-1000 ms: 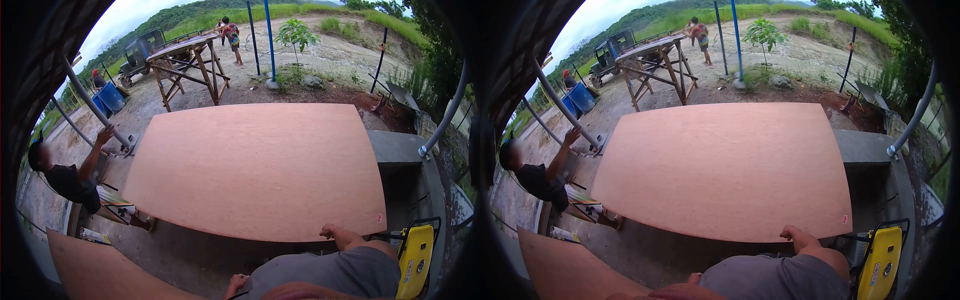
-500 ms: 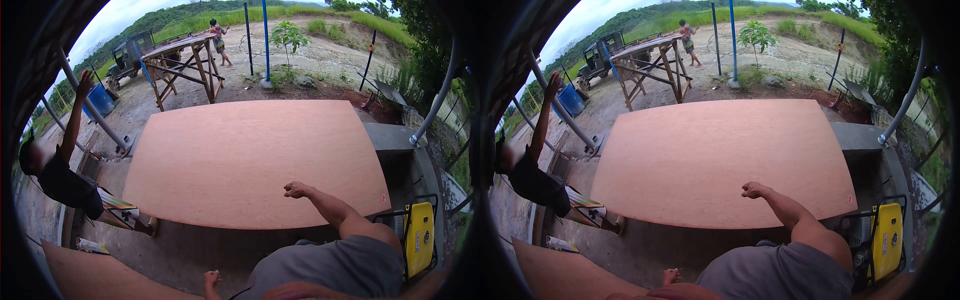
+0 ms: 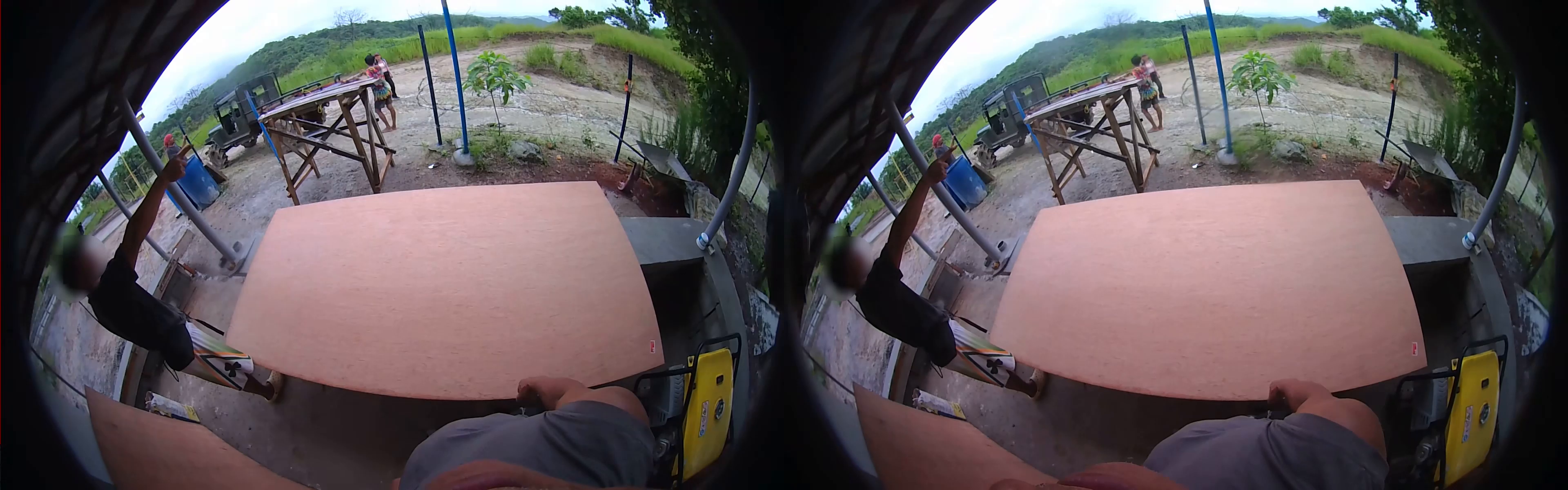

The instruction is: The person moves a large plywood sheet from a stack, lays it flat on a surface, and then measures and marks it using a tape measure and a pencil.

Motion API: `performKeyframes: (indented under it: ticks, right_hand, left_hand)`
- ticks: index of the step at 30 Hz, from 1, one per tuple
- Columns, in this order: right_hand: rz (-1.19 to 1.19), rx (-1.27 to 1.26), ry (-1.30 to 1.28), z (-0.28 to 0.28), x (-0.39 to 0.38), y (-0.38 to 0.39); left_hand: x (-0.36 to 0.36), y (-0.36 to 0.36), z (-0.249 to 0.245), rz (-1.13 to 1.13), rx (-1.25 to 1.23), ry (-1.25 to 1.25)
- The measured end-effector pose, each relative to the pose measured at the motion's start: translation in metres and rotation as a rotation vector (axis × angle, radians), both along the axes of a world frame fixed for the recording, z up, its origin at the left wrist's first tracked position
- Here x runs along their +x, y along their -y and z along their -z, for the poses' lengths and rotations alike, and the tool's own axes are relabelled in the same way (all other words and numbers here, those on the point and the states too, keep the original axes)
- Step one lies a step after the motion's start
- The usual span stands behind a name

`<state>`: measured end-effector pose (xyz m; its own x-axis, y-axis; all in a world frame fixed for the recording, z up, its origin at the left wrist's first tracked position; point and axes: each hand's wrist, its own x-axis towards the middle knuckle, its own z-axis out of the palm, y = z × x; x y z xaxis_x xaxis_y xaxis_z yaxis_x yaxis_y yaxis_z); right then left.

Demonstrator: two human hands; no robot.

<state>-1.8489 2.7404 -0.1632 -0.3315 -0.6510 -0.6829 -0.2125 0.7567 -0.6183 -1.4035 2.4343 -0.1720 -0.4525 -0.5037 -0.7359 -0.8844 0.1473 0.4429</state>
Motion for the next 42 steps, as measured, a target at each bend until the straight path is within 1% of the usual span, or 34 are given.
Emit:
performKeyframes:
  ticks: [1, 3, 7, 9, 11, 13, 14, 17, 20, 23, 24, 26, 27, 28, 29, 30, 31, 32, 35, 38, 39, 41, 42]
  right_hand:
    - [0.020, 0.291, 0.049, 0.012, -0.006, 0.001]
    - [0.054, 0.413, 0.073, 0.014, -0.018, -0.014]
    - [0.080, 0.500, 0.077, 0.010, -0.043, -0.013]
    - [0.079, 0.480, 0.060, 0.008, -0.054, -0.004]
    - [0.062, 0.448, 0.050, 0.007, -0.064, 0.002]
    - [0.084, 0.427, 0.104, 0.014, -0.071, 0.005]
    - [0.094, 0.416, 0.131, 0.017, -0.072, 0.005]
    - [0.025, 0.420, 0.095, 0.006, -0.067, 0.003]
    - [0.052, 0.430, 0.117, -0.007, -0.062, -0.008]
    - [0.053, 0.457, 0.115, -0.002, -0.066, -0.024]
    - [0.052, 0.469, 0.123, -0.001, -0.068, -0.028]
    - [0.045, 0.487, 0.124, -0.004, -0.070, -0.029]
    - [0.042, 0.489, 0.123, -0.007, -0.070, -0.027]
    - [0.038, 0.486, 0.123, -0.012, -0.070, -0.023]
    - [0.033, 0.481, 0.118, -0.016, -0.070, -0.017]
    - [0.025, 0.475, 0.114, -0.020, -0.070, -0.010]
    - [0.016, 0.468, 0.105, -0.021, -0.071, -0.003]
    - [0.002, 0.462, 0.100, -0.022, -0.069, 0.004]
    - [-0.050, 0.450, 0.110, -0.006, -0.071, 0.021]
    - [-0.020, 0.409, 0.090, -0.006, -0.068, 0.031]
    - [-0.038, 0.409, 0.085, -0.008, -0.068, 0.033]
    - [-0.071, 0.412, 0.076, -0.025, -0.077, 0.039]
    - [-0.126, 0.417, 0.066, -0.047, -0.085, 0.047]
  left_hand:
    - [-0.004, 0.002, 0.000, -0.018, 0.001, 0.012]
    - [-0.011, 0.014, -0.001, -0.069, -0.004, 0.031]
    - [-0.028, 0.035, -0.003, -0.197, 0.036, 0.033]
    - [-0.039, 0.047, 0.001, -0.300, 0.109, 0.016]
    - [-0.054, 0.046, -0.004, -0.329, 0.135, -0.003]
    - [-0.104, 0.024, -0.091, -0.196, 0.019, -0.011]
    - [-0.125, 0.015, -0.123, -0.129, -0.038, -0.015]
    - [-0.143, 0.010, -0.113, -0.060, -0.038, -0.052]
    - [-0.132, 0.015, -0.061, 0.121, -0.120, -0.052]
    - [-0.115, 0.011, -0.048, 0.133, -0.075, -0.014]
    - [-0.107, 0.008, -0.047, 0.087, -0.071, 0.009]
    - [-0.098, -0.004, -0.072, -0.003, -0.064, 0.053]
    - [-0.083, 0.003, -0.040, 0.026, -0.084, 0.061]
    - [-0.062, 0.013, 0.004, 0.056, -0.103, 0.069]
    - [-0.057, 0.015, 0.012, 0.085, -0.123, 0.076]
    - [-0.051, 0.016, 0.019, 0.022, -0.092, 0.093]
    - [-0.049, 0.015, 0.012, -0.041, -0.061, 0.109]
    - [-0.055, 0.012, -0.010, -0.103, -0.030, 0.125]
    - [-0.065, 0.018, -0.030, -0.045, -0.022, 0.019]
    - [-0.080, 0.018, -0.037, 0.053, -0.133, 0.007]
    - [-0.084, 0.017, -0.042, 0.032, -0.117, -0.006]
    - [-0.103, 0.009, -0.081, -0.010, -0.084, -0.033]
    - [-0.109, 0.010, -0.089, -0.019, -0.069, -0.031]
